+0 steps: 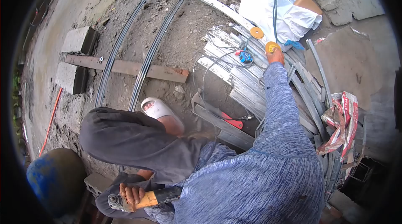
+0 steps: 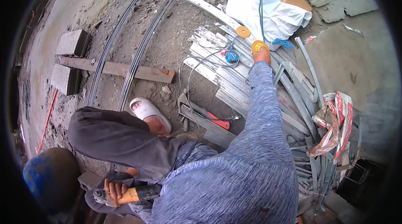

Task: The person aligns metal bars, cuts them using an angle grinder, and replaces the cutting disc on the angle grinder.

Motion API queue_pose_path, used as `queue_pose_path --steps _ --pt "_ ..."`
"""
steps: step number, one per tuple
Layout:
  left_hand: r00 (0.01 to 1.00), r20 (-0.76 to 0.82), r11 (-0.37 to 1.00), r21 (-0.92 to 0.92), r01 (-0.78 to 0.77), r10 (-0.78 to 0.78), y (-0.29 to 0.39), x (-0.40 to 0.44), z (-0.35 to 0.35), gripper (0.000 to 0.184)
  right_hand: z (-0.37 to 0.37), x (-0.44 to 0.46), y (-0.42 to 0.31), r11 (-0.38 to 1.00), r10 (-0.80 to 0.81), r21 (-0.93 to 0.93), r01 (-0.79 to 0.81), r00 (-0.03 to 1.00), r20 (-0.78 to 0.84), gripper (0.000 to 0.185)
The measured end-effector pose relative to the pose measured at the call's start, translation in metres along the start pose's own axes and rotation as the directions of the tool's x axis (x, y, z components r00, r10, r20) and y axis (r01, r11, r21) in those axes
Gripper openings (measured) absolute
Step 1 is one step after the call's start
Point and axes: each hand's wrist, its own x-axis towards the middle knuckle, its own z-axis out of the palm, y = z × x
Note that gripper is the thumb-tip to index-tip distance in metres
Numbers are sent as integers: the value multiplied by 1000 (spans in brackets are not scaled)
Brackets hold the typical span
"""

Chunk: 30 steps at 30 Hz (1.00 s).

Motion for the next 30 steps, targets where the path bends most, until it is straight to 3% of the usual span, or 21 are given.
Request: queue_pose_path --steps 10,16,19,22,30 --pt "1000 15 1000 13 -28 28 -2 3 3 44 7 31 22 996 -59 67 53 994 87 66" --pt "999 18 999 17 -34 33 -3 5 -10 43 16 48 41 980 -54 198 25 989 140 52" --pt "999 22 999 16 -36 36 3 -8 -7 42 7 42 37 968 -76 244 54 994 84 46" --pt "999 24 999 15 -35 34 3 -12 -6 42 12 48 41 898 16 433 -73 991 134 48" --pt "999 35 999 13 -41 40 3 -15 -11 41 -29 37 26 860 26 504 -83 992 120 38"
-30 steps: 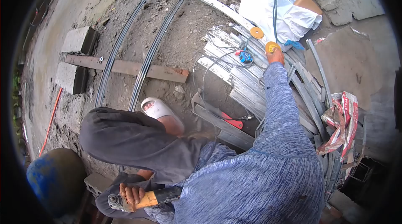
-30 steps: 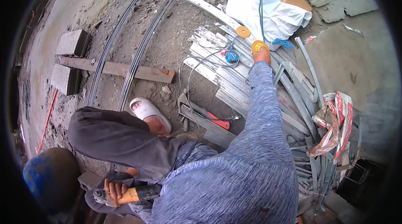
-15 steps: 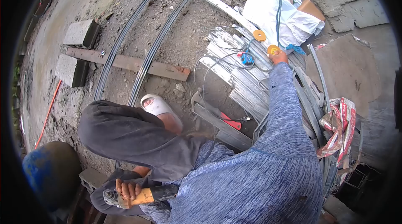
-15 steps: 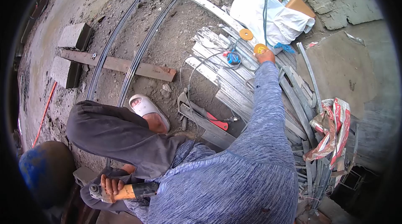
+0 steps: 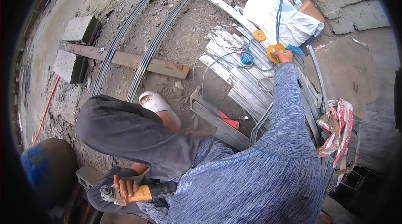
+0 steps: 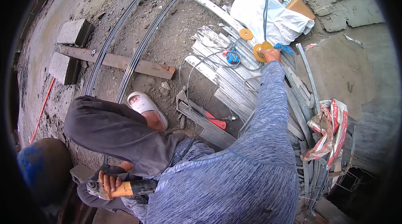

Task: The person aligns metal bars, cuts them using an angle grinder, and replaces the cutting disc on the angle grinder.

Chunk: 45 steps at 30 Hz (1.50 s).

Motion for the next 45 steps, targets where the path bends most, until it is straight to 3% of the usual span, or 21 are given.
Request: queue_pose_path --steps 4,7,10,12,14,17,20,22,23,25,26,27,28,30,32,33,34,35,39,42,45 --pt "1000 7 1000 1 -12 12 -3 5 -5 40 -1 18 14 995 -76 60 74 997 32 36" --pt "1000 8 1000 2 -21 21 -6 14 -4 40 -11 12 -3 944 183 265 -197 980 78 34" --pt "999 -9 998 56 -33 33 -7 17 3 40 -18 5 -17 599 47 770 -218 970 238 31" --pt "999 -34 998 49 -32 33 -7 14 3 41 -26 -19 -42 363 -129 895 -260 937 325 31" --pt "998 -61 1000 -10 -8 8 -2 7 0 43 -27 -43 -71 174 -334 932 -319 871 361 38" --pt "990 108 995 -32 -90 93 -12 13 -18 44 -17 -91 -131 41 -469 934 -354 819 331 41" --pt "988 -83 991 32 -128 130 -16 9 4 43 1 -140 -192 -2 -542 893 -450 751 377 43" --pt "988 -92 992 13 -127 128 -15 4 -2 31 23 -172 -231 -14 -564 864 -503 718 409 37" --pt "986 -111 992 31 -123 126 -14 2 -3 26 41 -179 -246 23 -719 777 -629 530 450 28" --pt "972 -1 970 -68 -234 235 -27 -8 -21 28 73 -217 -285 146 -815 739 -658 343 467 23" --pt "947 -69 949 9 -314 314 -37 -13 -21 37 77 -262 -315 142 -593 798 -586 595 542 21" --pt "948 59 950 -55 -309 312 -38 -12 -32 36 76 -311 -346 224 -530 812 -539 631 566 21" --pt "934 202 954 -114 -277 295 -38 -2 -42 38 75 -354 -370 241 -503 773 -586 606 616 19" --pt "898 355 964 -151 -219 260 -35 5 -46 47 100 -396 -378 396 -697 676 -621 277 662 22" --pt "947 128 956 -5 -295 293 -31 3 -10 50 122 -445 -378 513 -767 596 -618 -18 641 29" --pt "948 102 953 -5 -303 302 -33 2 -9 68 129 -474 -375 592 -708 530 -608 -77 702 31" --pt "948 75 950 -4 -311 311 -35 2 -8 87 140 -495 -370 691 -653 457 -559 -212 728 32" --pt "947 57 948 14 -318 317 -34 0 -3 87 151 -514 -363 777 -583 391 -493 -332 741 33" --pt "880 -75 882 67 -466 470 -49 -10 3 83 166 -587 -337 924 -345 190 -332 -510 787 27" --pt "737 -421 845 178 -504 528 -52 -10 33 84 167 -612 -341 941 -327 217 -259 -538 777 31" --pt "543 -704 883 289 -370 458 -47 -5 49 81 170 -622 -348 962 -265 247 -113 -592 761 33"
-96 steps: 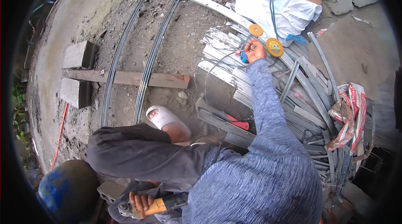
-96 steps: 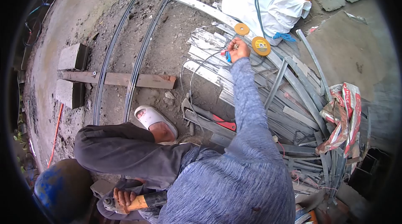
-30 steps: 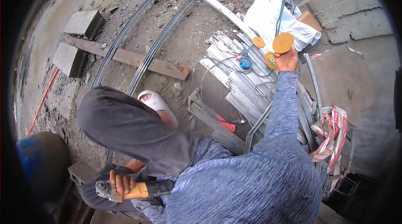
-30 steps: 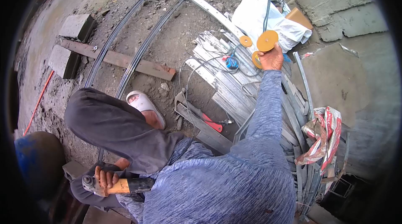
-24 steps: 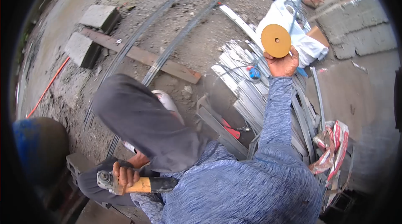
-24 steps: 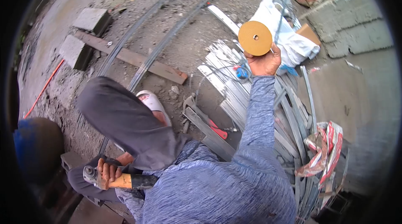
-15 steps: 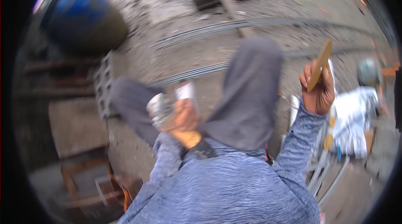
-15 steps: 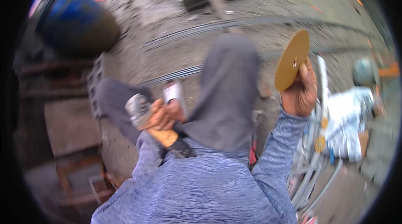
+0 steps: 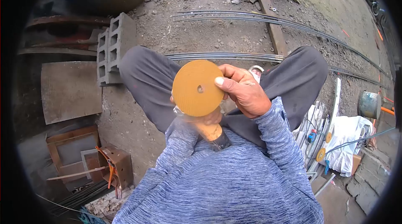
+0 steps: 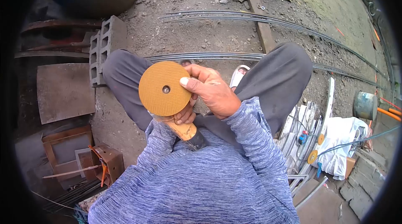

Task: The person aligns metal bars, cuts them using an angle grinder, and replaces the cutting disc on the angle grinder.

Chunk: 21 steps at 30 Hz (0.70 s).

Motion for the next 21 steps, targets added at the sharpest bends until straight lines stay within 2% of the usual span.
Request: queue_pose_path --steps 1,3,5,9,10,12,14,16,21 --pt "994 -113 998 59 18 -11 1 0 2 81 -1 3 1 999 5 -42 -5 1000 7 33" --pt "999 -34 996 85 27 -24 2 4 1 76 -3 8 2 992 16 -122 -13 1000 24 34" --pt "938 347 1000 22 11 -17 6 16 -2 70 -3 11 0 989 33 -148 -33 999 4 33" --pt "988 145 997 67 42 -51 11 7 16 63 5 12 -6 971 24 -237 -29 999 -22 30" --pt "988 148 998 59 37 -45 10 8 15 63 5 13 -3 952 -22 -305 14 1000 -23 30" --pt "967 253 1000 4 4 -5 6 12 4 63 3 16 4 894 -113 -437 95 994 -14 31" --pt "921 389 999 -50 -18 36 0 16 -9 63 3 18 -3 872 -68 -485 61 998 2 31" --pt "896 441 995 -97 -12 54 -5 16 -20 63 0 18 -6 851 -47 -523 43 999 5 30" --pt "936 341 966 -257 -2 93 -16 2 -41 56 3 21 -1 831 -72 -554 48 997 -22 31"
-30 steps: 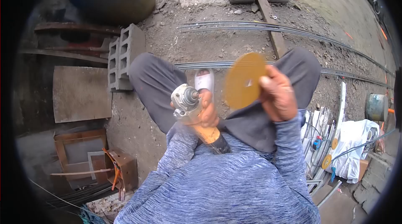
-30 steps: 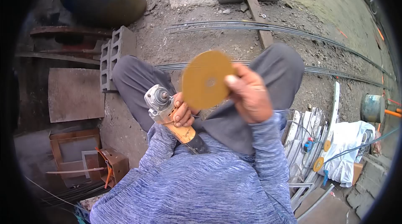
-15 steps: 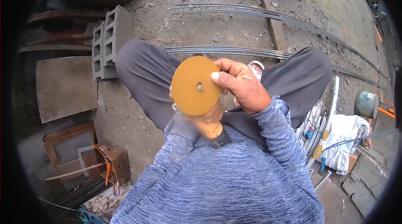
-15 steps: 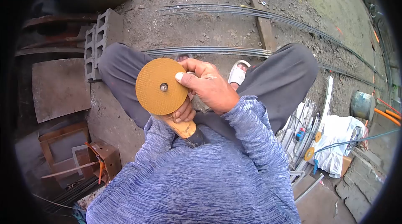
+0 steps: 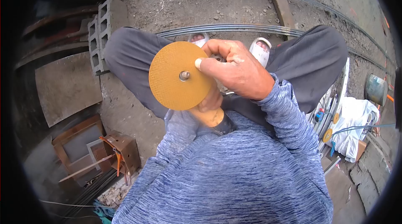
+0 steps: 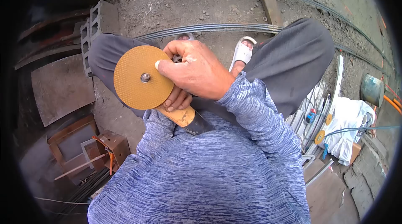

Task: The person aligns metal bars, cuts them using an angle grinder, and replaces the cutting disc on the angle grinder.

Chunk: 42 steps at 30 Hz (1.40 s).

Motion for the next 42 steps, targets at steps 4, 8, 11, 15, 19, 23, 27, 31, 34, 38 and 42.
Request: queue_pose_path --steps 4,8,11,15,19,23,27,31,34,38,42 --pt "986 112 991 66 114 -121 7 17 7 34 7 1 2 999 -34 22 36 993 -115 38" --pt "965 210 982 134 134 -160 10 21 5 28 10 1 8 998 -38 40 45 989 -142 39" --pt "942 275 977 144 157 -192 13 25 -1 28 11 -1 4 998 -20 49 27 988 -152 40" --pt "946 293 990 80 120 -138 7 20 -2 26 16 -2 4 999 -38 -19 35 982 -185 42" --pt "939 322 993 31 113 -117 3 19 1 26 18 -3 3 999 -15 -54 6 986 -169 43" --pt "932 340 991 4 134 -128 3 19 1 26 20 -4 2 1000 -10 -3 10 990 -143 35" --pt "929 344 989 -6 147 -136 2 20 -1 26 22 -3 2 1000 7 -22 -10 991 -131 37" --pt "924 359 988 -30 150 -130 2 22 0 26 22 -1 6 999 34 8 -33 993 -113 39" --pt "921 369 988 -43 151 -125 2 23 0 25 25 -2 4 999 27 -41 -33 989 -142 41" --pt "918 378 987 -56 149 -117 2 25 1 26 31 -2 3 990 -14 -142 -15 979 -203 45" --pt "917 384 986 -76 150 -110 3 25 1 26 34 -2 6 981 -24 -192 -15 980 -197 45"
